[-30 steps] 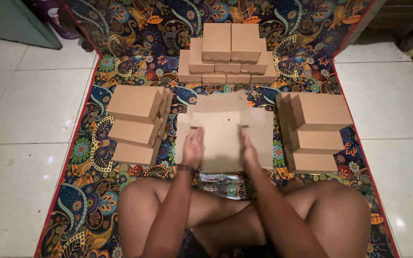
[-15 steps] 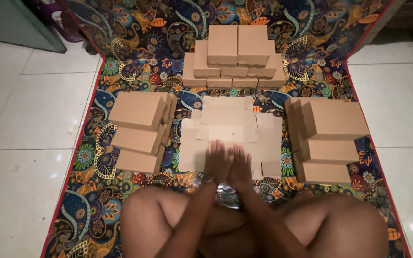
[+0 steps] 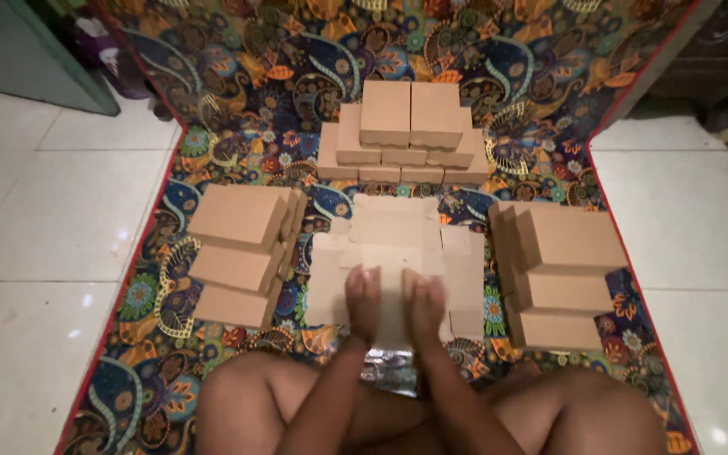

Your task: Folding flat cardboard sheets into small rectangular boxes and stacking them in organized piles.

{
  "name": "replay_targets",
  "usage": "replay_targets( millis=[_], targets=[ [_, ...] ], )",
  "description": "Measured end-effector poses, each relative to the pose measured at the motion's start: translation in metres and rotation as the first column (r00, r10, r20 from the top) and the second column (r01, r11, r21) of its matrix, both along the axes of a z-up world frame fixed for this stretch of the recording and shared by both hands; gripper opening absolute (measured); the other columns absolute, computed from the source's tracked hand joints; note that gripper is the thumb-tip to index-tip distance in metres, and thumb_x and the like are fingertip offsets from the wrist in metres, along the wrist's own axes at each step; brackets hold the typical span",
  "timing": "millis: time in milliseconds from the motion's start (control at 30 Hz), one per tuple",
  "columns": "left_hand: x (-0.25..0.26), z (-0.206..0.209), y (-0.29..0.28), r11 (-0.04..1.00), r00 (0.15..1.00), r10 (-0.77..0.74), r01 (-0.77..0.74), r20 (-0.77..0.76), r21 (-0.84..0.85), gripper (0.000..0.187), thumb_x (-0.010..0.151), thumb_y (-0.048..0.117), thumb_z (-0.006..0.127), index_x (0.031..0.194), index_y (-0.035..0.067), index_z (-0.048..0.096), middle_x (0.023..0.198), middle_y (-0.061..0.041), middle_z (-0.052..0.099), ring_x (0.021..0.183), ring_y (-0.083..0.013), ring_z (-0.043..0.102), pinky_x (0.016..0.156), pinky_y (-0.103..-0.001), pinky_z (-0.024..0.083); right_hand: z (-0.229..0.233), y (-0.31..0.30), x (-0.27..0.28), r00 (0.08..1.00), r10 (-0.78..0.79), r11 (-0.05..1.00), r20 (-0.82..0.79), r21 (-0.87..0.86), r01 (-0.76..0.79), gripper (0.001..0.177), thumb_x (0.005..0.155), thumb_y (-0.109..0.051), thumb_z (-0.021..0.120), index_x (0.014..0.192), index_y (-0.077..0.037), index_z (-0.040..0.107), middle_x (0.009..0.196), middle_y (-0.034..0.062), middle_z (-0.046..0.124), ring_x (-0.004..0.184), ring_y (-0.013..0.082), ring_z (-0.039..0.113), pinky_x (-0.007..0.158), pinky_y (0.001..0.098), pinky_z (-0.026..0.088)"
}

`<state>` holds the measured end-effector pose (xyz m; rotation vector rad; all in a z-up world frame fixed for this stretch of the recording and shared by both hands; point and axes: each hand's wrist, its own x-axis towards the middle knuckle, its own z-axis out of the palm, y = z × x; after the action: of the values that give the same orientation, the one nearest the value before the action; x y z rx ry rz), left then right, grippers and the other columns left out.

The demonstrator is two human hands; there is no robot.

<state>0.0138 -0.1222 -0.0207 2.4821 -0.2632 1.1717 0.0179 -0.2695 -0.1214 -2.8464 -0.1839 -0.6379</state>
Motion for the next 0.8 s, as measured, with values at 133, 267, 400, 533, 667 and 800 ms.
replay_targets(
  millis=[133, 267, 400, 533, 667, 800],
  targets=[
    [0.02, -0.029, 0.027, 0.27, 0.888, -0.099, -0.41, -0.448, -0.871, 0.057, 0.086, 0.023, 0.076, 0.132, 0.004, 0.048, 0.121, -0.018, 0.049, 0.111, -0.0343, 0.056, 0.086, -0.042, 0.056, 0.041, -0.017, 0.031, 0.803, -0.242, 0.116, -0.545, 0.805, 0.582, 0.081, 0.073, -0.036, 0.09, 0.142, -0.028, 0.05, 0.142, 0.0081, 0.048, 0.131, 0.0251, 0.053, 0.106, 0.0379, 0.045],
    [0.046, -0.056, 0.053, -0.098, 0.875, -0.37, -0.37, -0.312, -0.924, 0.068, 0.08, -0.005, 0.073, 0.133, 0.009, 0.032, 0.058, -0.01, 0.049, 0.035, -0.0232, 0.047, 0.034, -0.033, 0.043, -0.025, -0.047, 0.064, 0.83, -0.109, 0.248, -0.548, 0.793, 0.556, 0.086, 0.071, -0.016, 0.089, 0.148, -0.027, 0.051, 0.116, 0.0018, 0.073, 0.082, 0.0178, 0.077, 0.067, 0.033, 0.062],
    [0.035, -0.039, 0.062, -0.226, 0.825, -0.449, -0.476, -0.343, -0.85, 0.099, 0.08, 0.001, 0.082, 0.152, 0.037, 0.024, 0.068, -0.014, 0.06, 0.04, -0.0215, 0.058, 0.035, -0.026, 0.049, 0.11, -0.002, 0.003, 0.925, -0.129, 0.453, -0.356, 0.809, 0.375, 0.068, 0.074, -0.006, 0.083, 0.139, -0.008, 0.063, 0.134, 0.0199, 0.065, 0.126, 0.0355, 0.062, 0.106, 0.0435, 0.053],
    [0.035, -0.039, 0.054, 0.185, 0.745, -0.361, -0.533, -0.561, -0.826, 0.063, 0.077, 0.022, 0.085, 0.131, 0.02, 0.053, 0.095, -0.007, 0.066, 0.065, -0.0163, 0.066, 0.053, -0.028, 0.058, 0.154, 0.005, -0.013, 0.96, 0.118, 0.759, -0.252, 0.647, 0.076, 0.041, 0.094, -0.018, 0.063, 0.133, -0.008, 0.067, 0.133, 0.0165, 0.065, 0.135, 0.0326, 0.055, 0.116, 0.0442, 0.043],
    [-0.01, 0.063, 0.045, 0.858, 0.851, -0.087, -0.201, -0.519, -0.473, 0.043, 0.088, 0.049, 0.061, 0.112, 0.019, 0.081, 0.098, -0.015, 0.066, 0.085, -0.0364, 0.071, 0.069, -0.044, 0.061, 0.164, 0.014, -0.015, 0.905, 0.213, 0.834, -0.368, 0.55, 0.027, 0.052, 0.106, -0.046, 0.049, 0.137, -0.007, 0.063, 0.142, 0.0211, 0.059, 0.139, 0.0364, 0.05, 0.114, 0.0473, 0.044],
    [0.005, 0.01, 0.046, 0.985, 0.992, -0.046, 0.025, 0.119, 0.168, 0.018, 0.094, 0.032, 0.059, 0.081, 0.02, 0.066, 0.095, -0.005, 0.066, 0.088, -0.031, 0.066, 0.059, -0.042, 0.056, 0.097, 0.01, 0.006, 0.916, 0.178, 0.978, -0.358, 0.166, -0.125, 0.045, 0.105, -0.038, 0.047, 0.132, -0.006, 0.064, 0.14, 0.0187, 0.06, 0.144, 0.0335, 0.046, 0.106, 0.0476, 0.05]
  ],
)
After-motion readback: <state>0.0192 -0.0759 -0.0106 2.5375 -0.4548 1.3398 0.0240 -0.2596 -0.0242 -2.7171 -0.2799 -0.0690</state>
